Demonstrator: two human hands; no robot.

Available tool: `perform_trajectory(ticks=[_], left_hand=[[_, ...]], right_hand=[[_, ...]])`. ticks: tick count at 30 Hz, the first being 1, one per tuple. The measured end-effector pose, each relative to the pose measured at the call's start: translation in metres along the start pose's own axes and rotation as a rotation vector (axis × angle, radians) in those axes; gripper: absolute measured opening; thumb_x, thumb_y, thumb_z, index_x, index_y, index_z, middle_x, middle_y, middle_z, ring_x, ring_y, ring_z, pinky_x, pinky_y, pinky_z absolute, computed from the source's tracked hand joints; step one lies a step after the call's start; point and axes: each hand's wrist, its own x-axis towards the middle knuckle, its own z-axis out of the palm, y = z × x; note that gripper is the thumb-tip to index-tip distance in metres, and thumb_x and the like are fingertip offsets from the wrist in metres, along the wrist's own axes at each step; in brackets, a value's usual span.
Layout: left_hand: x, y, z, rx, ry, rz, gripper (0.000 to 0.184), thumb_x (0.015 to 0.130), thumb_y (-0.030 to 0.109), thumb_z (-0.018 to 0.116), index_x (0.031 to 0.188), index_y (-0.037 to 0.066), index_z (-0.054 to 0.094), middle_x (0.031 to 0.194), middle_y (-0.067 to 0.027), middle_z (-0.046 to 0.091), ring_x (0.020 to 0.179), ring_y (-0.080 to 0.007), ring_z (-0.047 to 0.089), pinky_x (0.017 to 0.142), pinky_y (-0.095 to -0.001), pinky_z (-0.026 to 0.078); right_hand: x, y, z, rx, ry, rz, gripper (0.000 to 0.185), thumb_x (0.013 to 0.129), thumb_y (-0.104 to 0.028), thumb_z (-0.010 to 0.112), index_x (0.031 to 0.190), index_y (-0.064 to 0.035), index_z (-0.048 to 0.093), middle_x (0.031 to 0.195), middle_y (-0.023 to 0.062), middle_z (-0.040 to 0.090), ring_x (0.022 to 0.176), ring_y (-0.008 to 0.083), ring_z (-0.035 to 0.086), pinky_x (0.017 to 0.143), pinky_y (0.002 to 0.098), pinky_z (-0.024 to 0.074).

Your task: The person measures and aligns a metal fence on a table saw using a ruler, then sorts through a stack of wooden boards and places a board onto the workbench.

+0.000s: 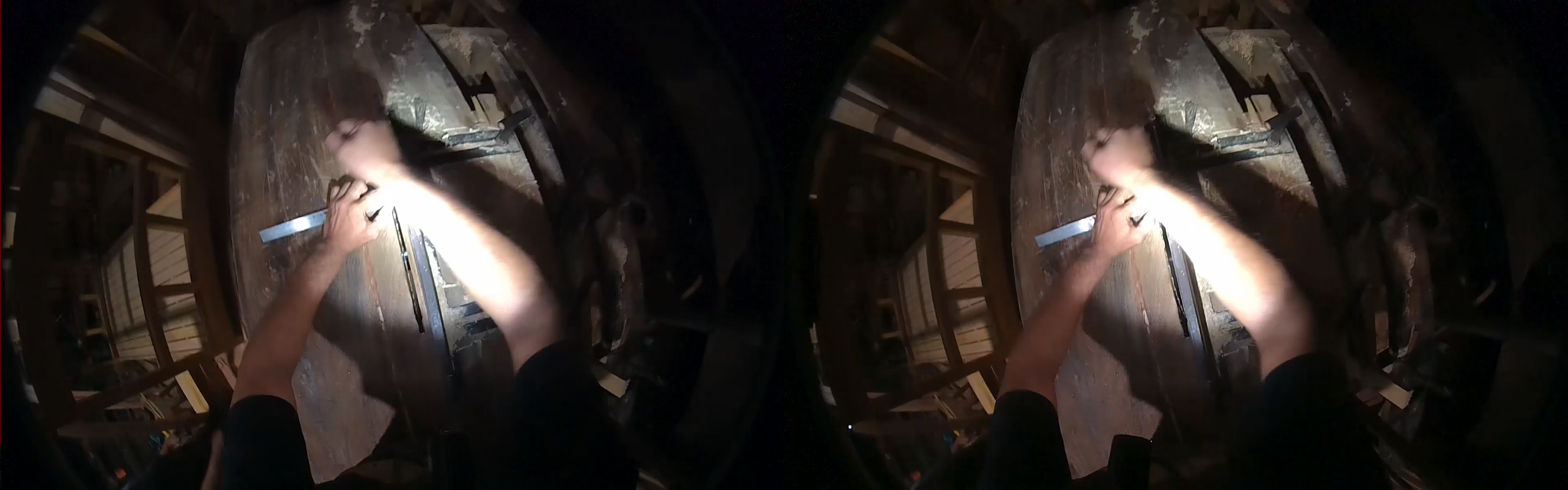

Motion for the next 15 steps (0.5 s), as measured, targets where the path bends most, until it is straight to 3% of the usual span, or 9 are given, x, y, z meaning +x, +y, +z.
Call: perform_trajectory(ticks=[3,4,7,8,10,13,15], left_hand=[[0.005,0.008,-0.005,0.021,0.059,0.021,0.032,0.081,0.027,0.078,0.112,0.018,0.078,0.092,-0.0096,0.058,0.099,-0.0315,0.061,0.093,-0.0484,0.045],[0.008,0.009,-0.003,0.032,0.075,0.03,0.032,0.079,0.024,0.079,0.11,0.017,0.079,0.09,-0.0088,0.057,0.098,-0.0317,0.061,0.092,-0.0473,0.045],[0.006,0.003,0.004,0.026,0.09,0.033,0.028,0.083,0.031,0.077,0.111,0.024,0.078,0.089,-0.0083,0.056,0.091,-0.0293,0.06,0.09,-0.0473,0.046],[0.006,0.002,0.004,0.018,0.077,0.042,0.028,0.083,0.031,0.077,0.111,0.024,0.078,0.09,-0.0078,0.057,0.091,-0.0295,0.06,0.088,-0.0468,0.046],[0.005,0.004,0.004,0.013,0.045,0.034,0.036,0.08,0.028,0.078,0.115,0.018,0.078,0.09,-0.0088,0.057,0.093,-0.0302,0.06,0.09,-0.0477,0.045],[0.004,0.002,0.003,0.017,0.03,0.039,0.042,0.078,0.026,0.078,0.119,0.014,0.077,0.091,-0.0095,0.057,0.094,-0.03,0.059,0.09,-0.0481,0.044],[0.004,0.001,0.004,0.021,0.025,0.04,0.044,0.078,0.026,0.078,0.12,0.012,0.077,0.092,-0.0097,0.057,0.094,-0.0298,0.059,0.09,-0.0481,0.044]], right_hand=[[-0.007,0.01,-0.048,0.362,0.013,0.209,0.037,0.094,-0.035,0.066,0.114,-0.0071,0.078,0.083,0.0086,0.077,0.073,0.0245,0.073,0.078,0.0388,0.0594],[-0.004,0.019,-0.051,0.408,0.048,0.21,0.033,0.096,-0.03,0.065,0.118,-0.0077,0.076,0.083,0.006,0.075,0.076,0.0196,0.07,0.079,0.0362,0.0573],[-0.009,0.019,-0.059,0.475,-0.024,0.173,0.034,0.097,-0.031,0.065,0.118,-0.0058,0.075,0.093,0.0085,0.076,0.087,0.0186,0.071,0.085,0.0338,0.0553],[-0.014,0.003,-0.068,0.397,-0.1,0.203,0.03,0.096,-0.022,0.065,0.119,-0.0042,0.073,0.106,0.0111,0.076,0.1,0.0202,0.071,0.091,0.0341,0.0553],[-0.002,0.022,-0.041,0.342,-0.126,0.001,0.034,0.097,-0.027,0.062,0.123,-0.0065,0.074,0.118,0.0132,0.075,0.11,0.0234,0.069,0.096,0.0342,0.0535],[0.023,0.031,-0.023,-0.009,-0.213,-0.32,0.032,0.099,-0.025,0.056,0.12,-0.0114,0.075,0.126,0.0131,0.072,0.113,0.0281,0.069,0.095,0.0363,0.0549],[0.037,0.039,-0.007,-0.121,-0.258,-0.371,0.031,0.099,-0.025,0.054,0.117,-0.0115,0.074,0.127,0.0135,0.071,0.112,0.0308,0.069,0.095,0.0386,0.0559]])
